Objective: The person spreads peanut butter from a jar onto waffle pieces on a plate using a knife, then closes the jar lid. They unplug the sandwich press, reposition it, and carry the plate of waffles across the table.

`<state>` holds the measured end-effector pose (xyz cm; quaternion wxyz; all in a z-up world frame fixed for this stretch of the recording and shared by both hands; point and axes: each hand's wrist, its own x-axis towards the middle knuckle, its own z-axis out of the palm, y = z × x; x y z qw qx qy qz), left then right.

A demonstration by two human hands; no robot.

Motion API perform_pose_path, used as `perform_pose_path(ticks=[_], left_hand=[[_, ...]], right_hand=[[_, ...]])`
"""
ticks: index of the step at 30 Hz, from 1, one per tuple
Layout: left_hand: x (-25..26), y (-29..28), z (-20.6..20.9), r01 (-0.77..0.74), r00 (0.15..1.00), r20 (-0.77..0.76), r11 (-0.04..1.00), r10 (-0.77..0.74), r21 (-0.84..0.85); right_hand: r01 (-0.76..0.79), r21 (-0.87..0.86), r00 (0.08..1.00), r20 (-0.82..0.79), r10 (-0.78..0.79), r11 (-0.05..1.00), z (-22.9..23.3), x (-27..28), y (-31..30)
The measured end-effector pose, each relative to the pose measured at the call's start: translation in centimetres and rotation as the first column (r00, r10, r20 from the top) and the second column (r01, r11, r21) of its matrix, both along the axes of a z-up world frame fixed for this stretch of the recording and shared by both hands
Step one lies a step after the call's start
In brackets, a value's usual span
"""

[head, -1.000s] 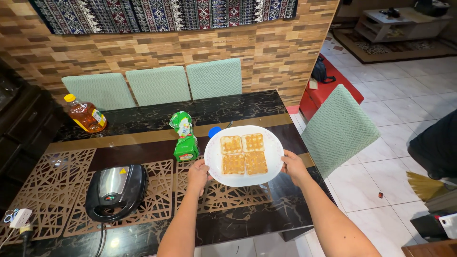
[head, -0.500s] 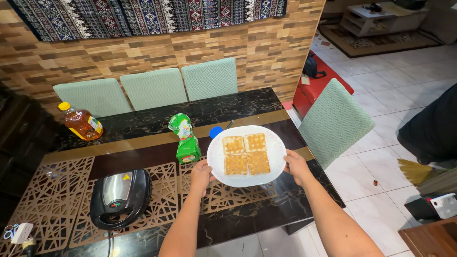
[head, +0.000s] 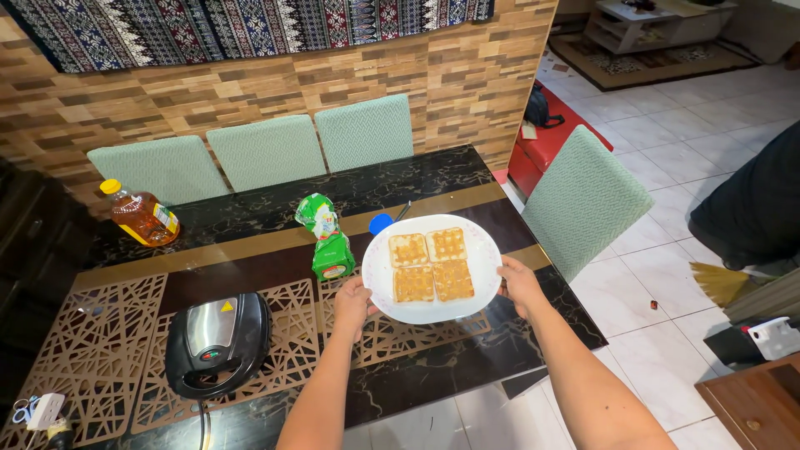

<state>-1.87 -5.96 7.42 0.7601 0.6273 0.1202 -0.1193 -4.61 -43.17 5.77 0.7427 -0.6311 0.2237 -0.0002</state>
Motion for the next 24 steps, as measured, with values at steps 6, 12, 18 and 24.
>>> perform_pose_path(ticks=[6, 12, 18, 24], left_hand=[[-0.4, 0.1, 0.4, 0.009, 1.0, 0.001, 1.0, -0.009, -0.012], [-0.8, 0.0, 0.7, 0.009, 1.0, 0.015, 0.999, -0.008, -0.033], [-0.8, 0.0, 0.7, 0.004, 1.0, 0.008, 1.0, -0.004, -0.015], [-0.6, 0.4, 0.6, 0.001, 1.0, 0.008, 1.0, -0.001, 0.01]], right_hand=[[0.017, -0.036, 1.0, -0.018, -0.018, 0.999, 0.4, -0.5, 0.1], [0.019, -0.042, 1.0, -0.011, -0.019, 0.999, 0.9, -1.0, 0.2], [0.015, -0.032, 1.0, 0.005, -0.015, 0.999, 1.4, -1.2, 0.5], [0.026, -0.031, 0.999, -0.018, -0.026, 0.999, 1.8, -0.8, 1.0]])
